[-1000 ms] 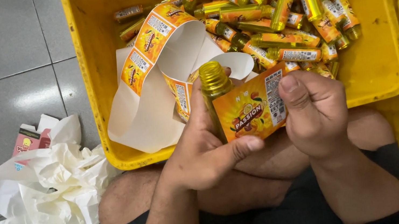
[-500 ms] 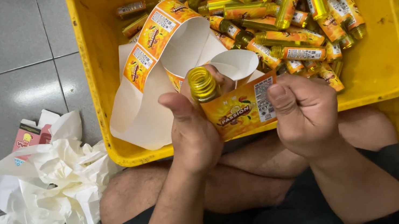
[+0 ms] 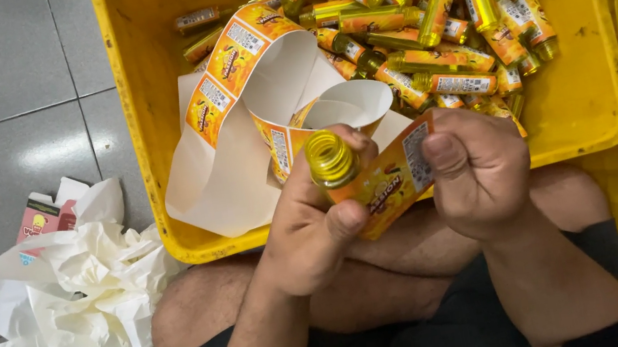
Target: The person sits on the floor and applies labels from a continuous roll onto small yellow bottles. They pick up a bottle, wrap the label around it, and place the labeled bottle into a yellow bin.
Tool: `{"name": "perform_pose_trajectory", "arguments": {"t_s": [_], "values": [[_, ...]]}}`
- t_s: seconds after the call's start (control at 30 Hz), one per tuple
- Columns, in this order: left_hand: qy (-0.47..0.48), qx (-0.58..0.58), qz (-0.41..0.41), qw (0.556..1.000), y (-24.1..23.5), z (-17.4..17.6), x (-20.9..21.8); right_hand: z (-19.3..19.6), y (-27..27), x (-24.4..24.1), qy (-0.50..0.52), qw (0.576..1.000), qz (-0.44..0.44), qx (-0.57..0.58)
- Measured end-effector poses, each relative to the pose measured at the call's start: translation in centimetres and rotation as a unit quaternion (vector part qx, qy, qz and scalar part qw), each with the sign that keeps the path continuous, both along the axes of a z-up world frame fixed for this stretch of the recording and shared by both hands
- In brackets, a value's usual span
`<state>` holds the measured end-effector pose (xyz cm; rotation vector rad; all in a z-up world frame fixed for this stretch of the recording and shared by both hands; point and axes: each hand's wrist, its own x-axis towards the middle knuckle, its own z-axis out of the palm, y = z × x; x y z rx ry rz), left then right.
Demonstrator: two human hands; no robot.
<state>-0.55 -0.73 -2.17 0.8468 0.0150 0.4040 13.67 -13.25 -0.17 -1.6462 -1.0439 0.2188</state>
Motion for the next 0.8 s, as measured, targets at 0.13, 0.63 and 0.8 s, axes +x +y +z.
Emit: {"name": "perform_pose_trajectory", "arguments": {"t_s": [0.13, 0.63, 0.8], "values": [[0.014, 0.085, 0.018, 0.996, 0.3, 0.9, 0.3, 0.2, 0.4, 0.2, -0.023, 1.0, 0.009, 0.003], [0.049, 0.096, 0.03, 0.994, 0.8, -1.2, -0.7, 1.1, 1.2, 0.9, -0.073, 0.996, 0.049, 0.02], [0.087, 0.034, 0.044, 0.995, 0.3, -1.1, -0.4, 0.9, 1.4, 1.2, -0.114, 0.993, 0.023, 0.007]]}}
